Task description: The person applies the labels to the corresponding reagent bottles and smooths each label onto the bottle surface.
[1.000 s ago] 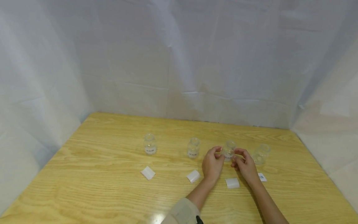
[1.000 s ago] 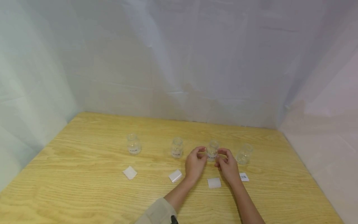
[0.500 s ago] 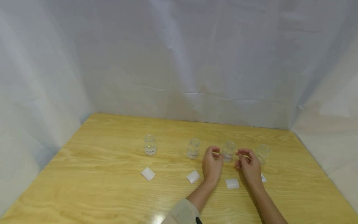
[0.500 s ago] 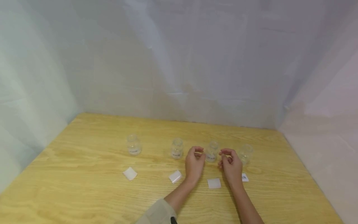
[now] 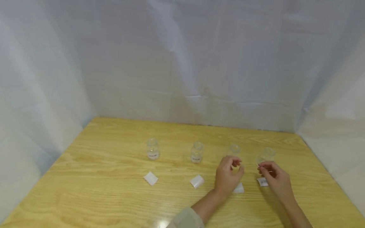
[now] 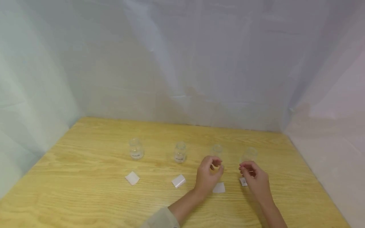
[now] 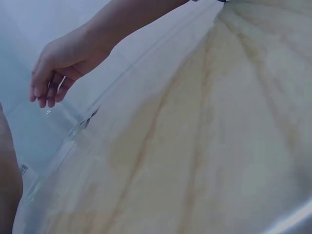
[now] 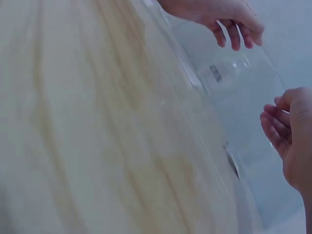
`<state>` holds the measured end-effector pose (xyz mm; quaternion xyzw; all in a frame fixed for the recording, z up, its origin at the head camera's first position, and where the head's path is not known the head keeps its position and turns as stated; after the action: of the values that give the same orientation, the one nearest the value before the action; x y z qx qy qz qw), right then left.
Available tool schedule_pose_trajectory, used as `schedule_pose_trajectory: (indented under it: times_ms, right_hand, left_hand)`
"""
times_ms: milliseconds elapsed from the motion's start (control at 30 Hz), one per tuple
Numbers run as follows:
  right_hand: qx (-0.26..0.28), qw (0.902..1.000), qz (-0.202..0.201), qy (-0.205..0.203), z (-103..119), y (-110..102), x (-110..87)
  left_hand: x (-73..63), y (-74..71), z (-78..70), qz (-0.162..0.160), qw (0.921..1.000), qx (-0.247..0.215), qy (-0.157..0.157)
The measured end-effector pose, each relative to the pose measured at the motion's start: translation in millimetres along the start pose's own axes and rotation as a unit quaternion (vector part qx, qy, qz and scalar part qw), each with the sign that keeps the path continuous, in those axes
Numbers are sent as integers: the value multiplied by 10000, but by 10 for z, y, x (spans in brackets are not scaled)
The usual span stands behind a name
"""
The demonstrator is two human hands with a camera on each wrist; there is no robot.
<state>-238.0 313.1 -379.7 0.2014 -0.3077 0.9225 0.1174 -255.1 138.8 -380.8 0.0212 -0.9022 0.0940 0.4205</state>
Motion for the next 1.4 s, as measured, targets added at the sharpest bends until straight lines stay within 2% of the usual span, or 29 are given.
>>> schedule_pose_trajectory:
  times_ms: [100,200,300,400,433,500,667,733,800,900,1067,1233,1300,1400]
  right_hand:
    - [-614,9980,102,-78,-78,-106,-48]
    - [-1004,9947,230,9,-234,-159,-86]
    - [-1125,9927,409,162,-367,-165,-124]
    - [-1053,9927,507,283,-472,-154,-143]
    - [-1024,9928,539,299,-497,-151,-145]
    - [-1021,9922,676,253,-528,-130,-148]
    - [-1027,9891,1044,-154,-510,-65,-147]
    - [-992,9883,1086,-394,-489,-53,-151]
    - [-997,9869,1093,-638,-472,-48,-155]
    - [-991,9858,1061,-845,-466,-51,-163]
    - [-967,9850,1085,-926,-457,-38,-165]
    - [-1071,9835,1143,-909,-451,-33,-164]
    - [-1145,9828,1140,-897,-450,-39,-165]
    - [-1211,9826,1112,-870,-450,-47,-166]
  left_hand:
    - [-41,122,-61,379,9980,504,100]
    - [-102,264,-71,853,9904,1087,-77]
    - [-170,407,-61,1382,9760,1653,-317]
    - [-229,547,-71,1855,9567,2216,-361]
    - [-246,595,-76,1975,9485,2454,-339]
    - [-281,697,-93,2224,9270,3012,-200]
    - [-345,904,-93,2757,8644,4204,-3]
    - [-362,949,-87,2890,8493,4417,-64]
    - [-375,975,-79,2944,8386,4582,-110]
    - [-380,979,-67,2884,8361,4662,-191]
    - [-375,965,-37,2766,8453,4562,-297]
    - [-377,963,-18,2710,8495,4513,-362]
    - [-374,959,-25,2629,8548,4460,-347]
    - [-362,951,-46,2432,8682,4317,-276]
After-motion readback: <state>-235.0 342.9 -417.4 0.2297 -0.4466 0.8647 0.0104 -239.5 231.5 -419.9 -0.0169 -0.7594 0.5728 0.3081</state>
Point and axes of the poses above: each hand's wrist, its own x-axis towards the middle knuckle, its own y-axis out of the palm, z = x × y, the point moved 8 cm from there along x, towards the middle knuckle, and after that the axes turned 3 degrees about -x, right-handed, at the moved point
